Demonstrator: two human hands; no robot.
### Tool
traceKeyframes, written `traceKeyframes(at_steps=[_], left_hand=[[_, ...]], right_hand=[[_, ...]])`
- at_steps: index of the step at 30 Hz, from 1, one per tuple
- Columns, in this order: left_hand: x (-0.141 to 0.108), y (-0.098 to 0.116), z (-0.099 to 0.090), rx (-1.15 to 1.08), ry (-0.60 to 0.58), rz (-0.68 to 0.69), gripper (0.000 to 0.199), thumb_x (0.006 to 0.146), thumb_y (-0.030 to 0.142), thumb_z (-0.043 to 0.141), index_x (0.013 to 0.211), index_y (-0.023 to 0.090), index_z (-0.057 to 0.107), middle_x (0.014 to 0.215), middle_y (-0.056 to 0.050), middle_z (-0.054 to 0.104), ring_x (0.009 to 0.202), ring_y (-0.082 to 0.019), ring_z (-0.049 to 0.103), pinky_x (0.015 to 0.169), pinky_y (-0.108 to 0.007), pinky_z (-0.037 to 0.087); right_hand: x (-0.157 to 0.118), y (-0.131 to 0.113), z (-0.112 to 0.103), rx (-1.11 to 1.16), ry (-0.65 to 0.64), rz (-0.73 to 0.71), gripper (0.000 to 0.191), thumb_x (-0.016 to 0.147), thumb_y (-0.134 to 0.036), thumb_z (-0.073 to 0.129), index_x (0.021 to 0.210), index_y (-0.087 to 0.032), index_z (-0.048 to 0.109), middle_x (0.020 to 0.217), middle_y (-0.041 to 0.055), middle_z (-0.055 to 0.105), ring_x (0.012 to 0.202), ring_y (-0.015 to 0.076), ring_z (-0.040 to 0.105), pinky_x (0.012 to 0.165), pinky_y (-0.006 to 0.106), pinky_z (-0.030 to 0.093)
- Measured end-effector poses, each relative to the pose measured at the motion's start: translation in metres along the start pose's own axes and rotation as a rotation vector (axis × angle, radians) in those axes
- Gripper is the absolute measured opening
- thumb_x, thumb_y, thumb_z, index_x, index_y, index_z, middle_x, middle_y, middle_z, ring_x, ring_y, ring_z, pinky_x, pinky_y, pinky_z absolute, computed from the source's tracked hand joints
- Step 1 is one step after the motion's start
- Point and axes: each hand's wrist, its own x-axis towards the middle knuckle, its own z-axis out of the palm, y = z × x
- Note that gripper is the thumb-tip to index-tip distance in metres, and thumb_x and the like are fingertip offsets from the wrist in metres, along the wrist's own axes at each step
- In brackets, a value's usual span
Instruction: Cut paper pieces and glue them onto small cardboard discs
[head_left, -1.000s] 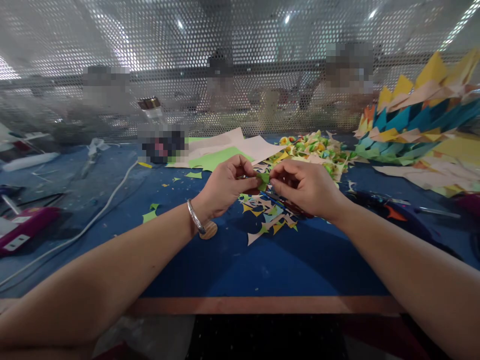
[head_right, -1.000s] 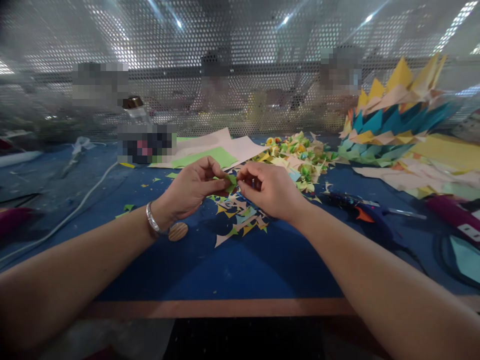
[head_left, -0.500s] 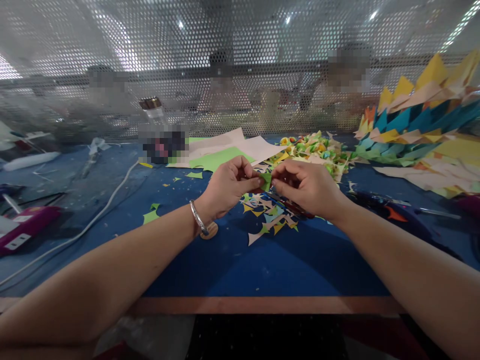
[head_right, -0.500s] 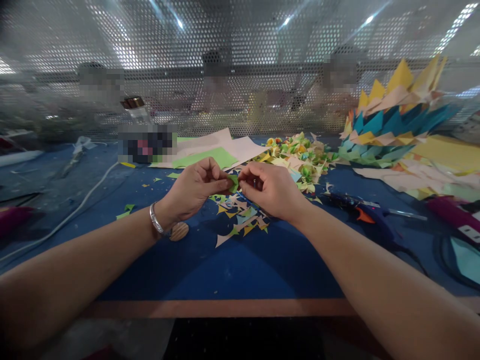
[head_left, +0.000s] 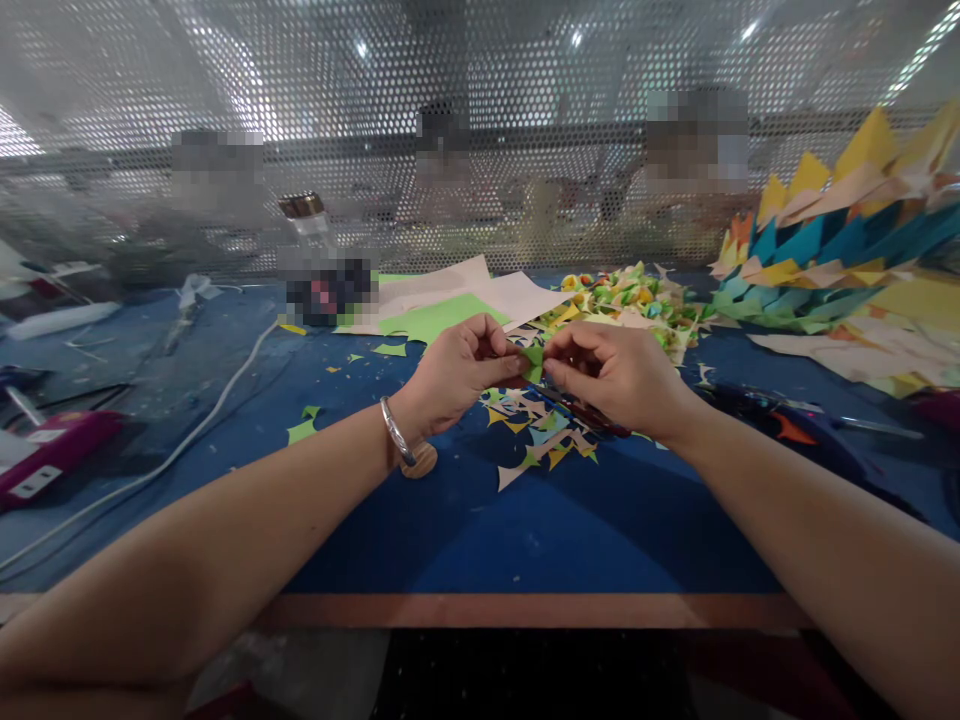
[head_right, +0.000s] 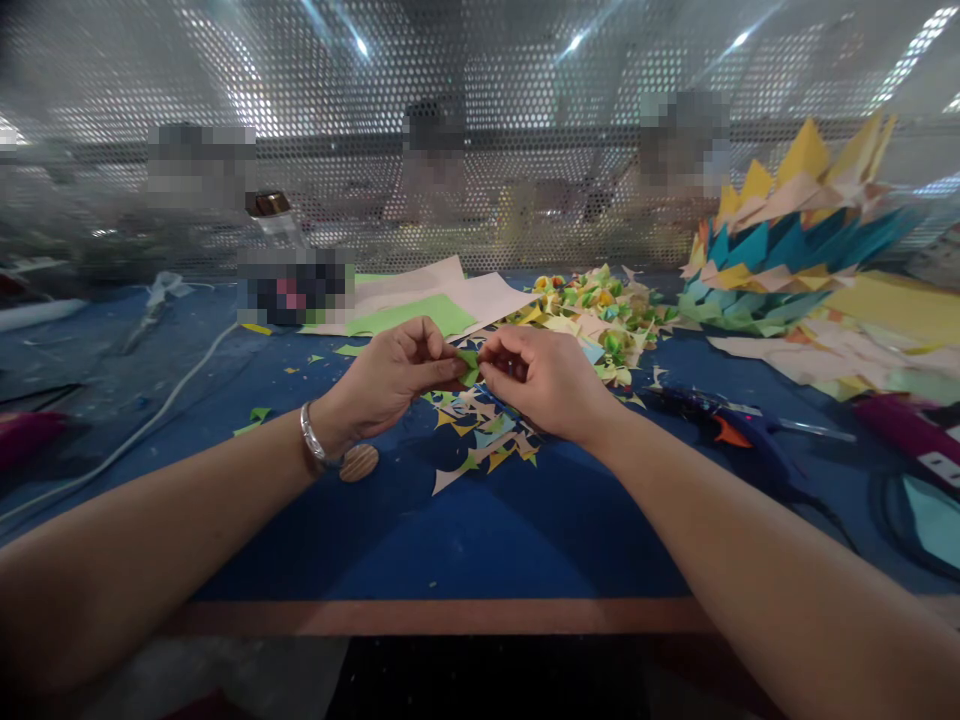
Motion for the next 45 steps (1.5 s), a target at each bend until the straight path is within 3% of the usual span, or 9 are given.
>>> traceKeyframes(at_steps=[9,17,23,27,36,45], left_hand=[[-0.002,0.003,0.003,-0.088,-0.014,-0.044,0.024,0.082,0.008,0.07,0.08,0.017,0.048,0.072,0.006,0.059,0.069,-0.008,0.064,0.078,-0.028,0.06],[-0.001,0.001,0.003,-0.065,0.01,-0.083,0.03,0.077,0.0,0.07,0.094,0.017,0.051,0.072,0.005,0.064,0.068,-0.01,0.067,0.073,-0.028,0.058],[0.001,-0.004,0.005,0.011,0.055,0.007,0.028,0.074,0.001,0.071,0.084,0.017,0.051,0.065,0.007,0.059,0.059,-0.007,0.061,0.066,-0.025,0.056],[-0.002,-0.002,0.01,0.037,0.111,0.025,0.029,0.074,-0.001,0.068,0.088,0.017,0.051,0.066,0.006,0.06,0.061,-0.007,0.062,0.067,-0.024,0.054],[-0.008,0.007,0.025,-0.107,0.227,-0.18,0.027,0.083,-0.001,0.065,0.095,0.018,0.049,0.069,0.005,0.062,0.059,-0.008,0.062,0.067,-0.025,0.053],[-0.007,0.013,0.032,0.031,0.282,-0.047,0.032,0.077,-0.004,0.061,0.089,0.02,0.044,0.061,0.008,0.055,0.057,-0.008,0.058,0.065,-0.025,0.05]], right_hand=[[-0.001,-0.005,0.0,-0.032,0.031,-0.052,0.01,0.085,-0.021,0.061,0.076,-0.019,0.058,0.059,-0.0043,0.051,0.05,0.0087,0.045,0.049,0.026,0.036],[-0.001,-0.003,0.002,-0.029,0.047,-0.033,0.009,0.084,-0.021,0.062,0.076,-0.019,0.059,0.06,-0.0038,0.053,0.051,0.009,0.046,0.05,0.026,0.036],[0.001,-0.003,0.003,-0.04,0.032,0.015,0.009,0.082,-0.023,0.063,0.076,-0.019,0.059,0.058,-0.0045,0.053,0.05,0.0087,0.046,0.049,0.025,0.036],[0.001,-0.003,0.003,-0.027,0.034,0.041,0.01,0.082,-0.025,0.062,0.076,-0.019,0.058,0.056,-0.0049,0.052,0.049,0.0089,0.046,0.049,0.025,0.036],[0.001,-0.005,0.005,-0.032,0.081,0.031,0.008,0.08,-0.025,0.059,0.076,-0.019,0.058,0.06,-0.0038,0.052,0.052,0.0087,0.045,0.051,0.026,0.037],[-0.002,-0.011,0.001,0.001,0.085,0.02,0.013,0.085,-0.031,0.06,0.083,-0.018,0.06,0.067,-0.001,0.058,0.053,0.0091,0.049,0.052,0.026,0.039]])
